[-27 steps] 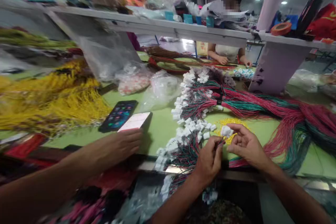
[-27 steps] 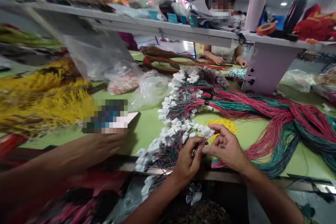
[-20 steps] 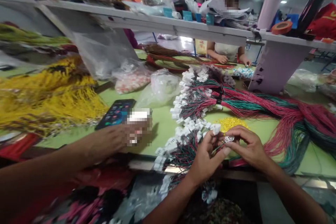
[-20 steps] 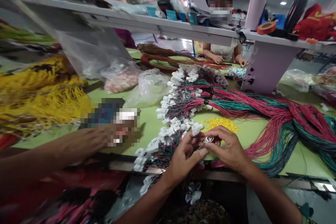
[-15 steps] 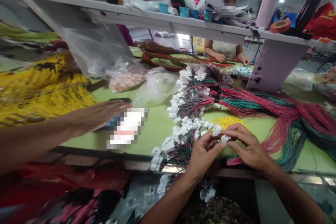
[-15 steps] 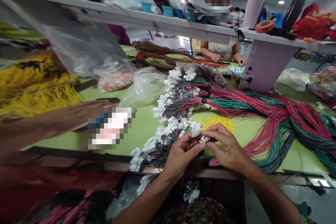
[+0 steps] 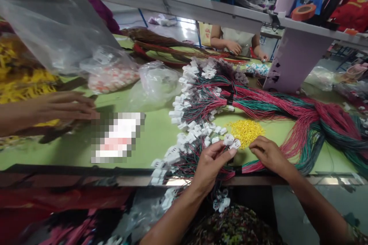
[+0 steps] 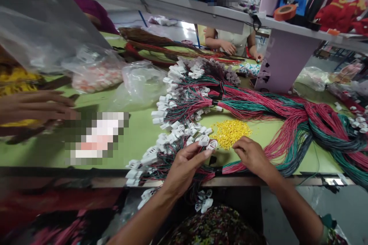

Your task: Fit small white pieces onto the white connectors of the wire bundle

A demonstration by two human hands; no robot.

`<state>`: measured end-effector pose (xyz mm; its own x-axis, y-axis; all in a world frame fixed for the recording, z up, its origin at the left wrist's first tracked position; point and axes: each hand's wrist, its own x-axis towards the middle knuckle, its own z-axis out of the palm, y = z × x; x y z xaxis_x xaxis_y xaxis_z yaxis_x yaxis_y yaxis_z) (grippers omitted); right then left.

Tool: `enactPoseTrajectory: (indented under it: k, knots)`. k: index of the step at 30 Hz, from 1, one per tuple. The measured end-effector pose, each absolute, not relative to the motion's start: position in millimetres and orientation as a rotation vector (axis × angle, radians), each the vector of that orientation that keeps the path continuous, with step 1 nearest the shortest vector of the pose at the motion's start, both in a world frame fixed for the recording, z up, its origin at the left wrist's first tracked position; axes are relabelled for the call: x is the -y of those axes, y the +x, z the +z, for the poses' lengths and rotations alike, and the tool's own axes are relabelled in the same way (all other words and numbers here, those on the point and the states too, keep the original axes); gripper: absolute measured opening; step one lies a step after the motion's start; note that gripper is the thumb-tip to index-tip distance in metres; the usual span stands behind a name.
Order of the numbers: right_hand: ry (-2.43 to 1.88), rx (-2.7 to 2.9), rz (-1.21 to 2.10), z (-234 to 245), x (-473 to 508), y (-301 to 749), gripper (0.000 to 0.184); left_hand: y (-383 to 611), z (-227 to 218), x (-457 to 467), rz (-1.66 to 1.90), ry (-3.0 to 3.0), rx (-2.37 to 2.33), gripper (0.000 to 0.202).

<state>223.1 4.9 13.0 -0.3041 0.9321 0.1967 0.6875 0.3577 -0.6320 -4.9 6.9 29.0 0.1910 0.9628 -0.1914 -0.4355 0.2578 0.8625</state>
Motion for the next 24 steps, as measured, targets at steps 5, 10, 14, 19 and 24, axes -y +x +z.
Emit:
enactPoseTrajectory:
  k: [5, 10, 14, 19, 24]
  knots:
    - [-1.456, 2.246, 0.499, 4.9, -7.7, 214.8, 0.017, -3.3, 27.9, -4.2, 1.11, 0.781, -0.877, 0.033]
    - [-1.413, 2.3, 0.638, 12.0, -11.0, 214.6, 0.017, -3.3, 35.9, -5.7, 1.142, 0.729, -0.884, 0.031]
    - [-1.454, 2.26, 0.626, 15.3, -13.4, 210.0, 0.016, -2.6, 40.1, -6.8, 1.14, 0.721, -0.889, 0.031]
    - [-1.455, 2.252, 0.676, 17.2, -14.1, 209.2, 0.015, -4.3, 39.0, -6.5, 1.149, 0.748, -0.891, 0.029]
    - [-1.394, 2.306, 0.624, 13.3, -15.5, 211.7, 0.013, -5.5, 37.9, -6.8, 1.152, 0.748, -0.859, 0.031]
